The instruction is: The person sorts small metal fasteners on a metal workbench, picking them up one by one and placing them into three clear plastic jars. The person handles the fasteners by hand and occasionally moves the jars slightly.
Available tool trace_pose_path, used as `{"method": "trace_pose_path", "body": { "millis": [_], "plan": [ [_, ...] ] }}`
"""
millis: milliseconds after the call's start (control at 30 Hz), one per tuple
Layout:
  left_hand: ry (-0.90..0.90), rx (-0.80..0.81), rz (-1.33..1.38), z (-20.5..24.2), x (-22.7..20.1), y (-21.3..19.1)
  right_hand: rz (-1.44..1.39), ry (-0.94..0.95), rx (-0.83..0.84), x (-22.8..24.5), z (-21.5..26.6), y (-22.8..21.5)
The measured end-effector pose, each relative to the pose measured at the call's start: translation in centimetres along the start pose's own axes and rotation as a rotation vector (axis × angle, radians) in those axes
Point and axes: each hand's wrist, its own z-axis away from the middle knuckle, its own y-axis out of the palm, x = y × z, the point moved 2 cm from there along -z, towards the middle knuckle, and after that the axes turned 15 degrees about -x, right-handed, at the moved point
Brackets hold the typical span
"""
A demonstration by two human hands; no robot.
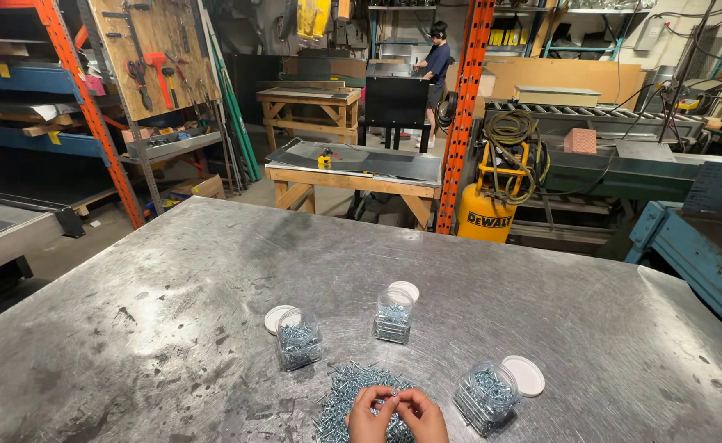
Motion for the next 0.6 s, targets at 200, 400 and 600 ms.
{"method": "trace_pose_path", "body": {
  "millis": [200, 400, 600],
  "plan": [
    [-0.050, -0.067, 0.232, -0.8, 1.8, 1.4, -0.013, -0.006, 0.027, 1.5, 0.6, 0.3],
    [-0.101, -0.003, 0.454, -2.5, 4.8, 3.8, -0.018, -0.023, 0.042, 1.8, 0.7, 0.5],
    [-0.001, -0.056, 0.456, -2.1, 3.6, 3.1, -0.042, 0.019, 0.045, 2.8, 1.0, 1.0]
  ]
}}
